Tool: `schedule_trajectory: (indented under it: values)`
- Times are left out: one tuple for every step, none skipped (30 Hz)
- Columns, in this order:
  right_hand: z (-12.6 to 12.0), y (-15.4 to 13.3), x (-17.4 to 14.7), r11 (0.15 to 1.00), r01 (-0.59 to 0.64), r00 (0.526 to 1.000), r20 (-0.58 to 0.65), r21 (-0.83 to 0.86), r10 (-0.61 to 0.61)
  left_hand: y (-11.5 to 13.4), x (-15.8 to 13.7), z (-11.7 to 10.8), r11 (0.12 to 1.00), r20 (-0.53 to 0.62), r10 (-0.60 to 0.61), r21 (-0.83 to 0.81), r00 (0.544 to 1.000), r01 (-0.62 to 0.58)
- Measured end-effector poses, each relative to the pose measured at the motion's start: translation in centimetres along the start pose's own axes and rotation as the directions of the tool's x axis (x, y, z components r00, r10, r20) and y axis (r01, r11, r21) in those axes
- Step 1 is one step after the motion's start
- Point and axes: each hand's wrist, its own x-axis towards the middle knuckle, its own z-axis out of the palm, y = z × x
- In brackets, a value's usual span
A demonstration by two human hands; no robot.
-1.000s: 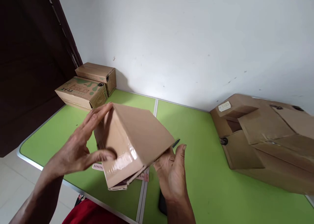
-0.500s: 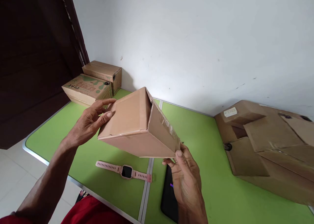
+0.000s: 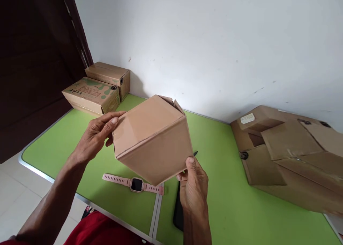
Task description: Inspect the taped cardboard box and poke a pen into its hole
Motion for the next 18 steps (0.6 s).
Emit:
schedule_trajectory:
  values:
    - [0.07, 0.00, -0.09, 1.000, -0.007, 1.000, -0.011, -0.010, 0.007, -0.09, -0.10, 0.03, 1.000, -0.004, -0.007, -0.018, 1.000, 0.007]
    - [0.12, 0.01, -0.18, 1.000, -0.016, 1.000, -0.022, -0.020, 0.015, -0.14, -0.20, 0.07, 1.000, -0.005, -0.013, -0.028, 1.000, 0.012]
    - [0.16, 0.02, -0.25, 0.999, -0.025, 0.999, -0.034, -0.031, 0.024, -0.16, -0.28, 0.12, 1.000, -0.004, -0.012, -0.029, 1.000, 0.012]
    - [0.19, 0.06, -0.30, 0.998, -0.037, 0.998, -0.044, -0.043, 0.035, -0.14, -0.34, 0.17, 1.000, -0.003, -0.005, -0.022, 1.000, 0.005]
    - [0.21, 0.12, -0.32, 0.997, -0.049, 0.998, -0.052, -0.053, 0.046, -0.10, -0.39, 0.23, 1.000, 0.001, 0.009, -0.011, 1.000, -0.009]
    - [0.24, 0.19, -0.32, 0.996, -0.064, 0.997, -0.058, -0.062, 0.060, -0.06, -0.41, 0.29, 1.000, 0.007, 0.029, 0.002, 1.000, -0.029]
    - [0.28, 0.29, -0.31, 0.995, -0.078, 0.995, -0.060, -0.069, 0.074, -0.01, -0.42, 0.36, 0.999, 0.015, 0.050, 0.016, 0.999, -0.050]
    - [0.34, 0.39, -0.29, 0.993, -0.092, 0.995, -0.056, -0.071, 0.088, 0.03, -0.41, 0.41, 0.997, 0.022, 0.072, 0.034, 0.997, -0.072]
    - [0.41, 0.50, -0.27, 0.992, -0.103, 0.994, -0.048, -0.069, 0.100, 0.06, -0.39, 0.46, 0.994, 0.030, 0.092, 0.052, 0.995, -0.094]
    - [0.50, 0.61, -0.27, 0.991, -0.115, 0.993, -0.034, -0.065, 0.113, 0.08, -0.37, 0.49, 0.991, 0.040, 0.110, 0.072, 0.993, -0.113]
    - [0.59, 0.70, -0.28, 0.990, -0.126, 0.992, -0.015, -0.060, 0.126, 0.09, -0.34, 0.49, 0.987, 0.051, 0.125, 0.091, 0.991, -0.129]
    - [0.68, 0.77, -0.31, 0.989, -0.140, 0.990, 0.008, -0.058, 0.140, 0.10, -0.32, 0.47, 0.984, 0.065, 0.139, 0.105, 0.988, -0.145]
    - [0.75, 0.81, -0.36, 0.986, -0.156, 0.987, 0.031, -0.056, 0.158, 0.11, -0.29, 0.43, 0.981, 0.084, 0.150, 0.110, 0.985, -0.159]
    - [0.80, 0.82, -0.42, 0.983, -0.174, 0.983, 0.056, -0.059, 0.177, 0.13, -0.27, 0.35, 0.979, 0.107, 0.159, 0.111, 0.981, -0.171]
    - [0.83, 0.78, -0.50, 0.980, -0.186, 0.978, 0.080, -0.070, 0.191, 0.17, -0.25, 0.26, 0.977, 0.130, 0.165, 0.110, 0.978, -0.180]
    - [0.84, 0.72, -0.57, 0.977, -0.193, 0.974, 0.105, -0.089, 0.202, 0.22, -0.22, 0.14, 0.975, 0.151, 0.172, 0.112, 0.973, -0.190]
    - [0.83, 0.65, -0.64, 0.975, -0.192, 0.970, 0.129, -0.113, 0.206, 0.30, -0.19, 0.02, 0.974, 0.172, 0.176, 0.115, 0.969, -0.197]
    - [0.80, 0.59, -0.69, 0.974, -0.178, 0.969, 0.150, -0.138, 0.198, 0.41, -0.16, -0.10, 0.974, 0.192, 0.172, 0.114, 0.966, -0.196]
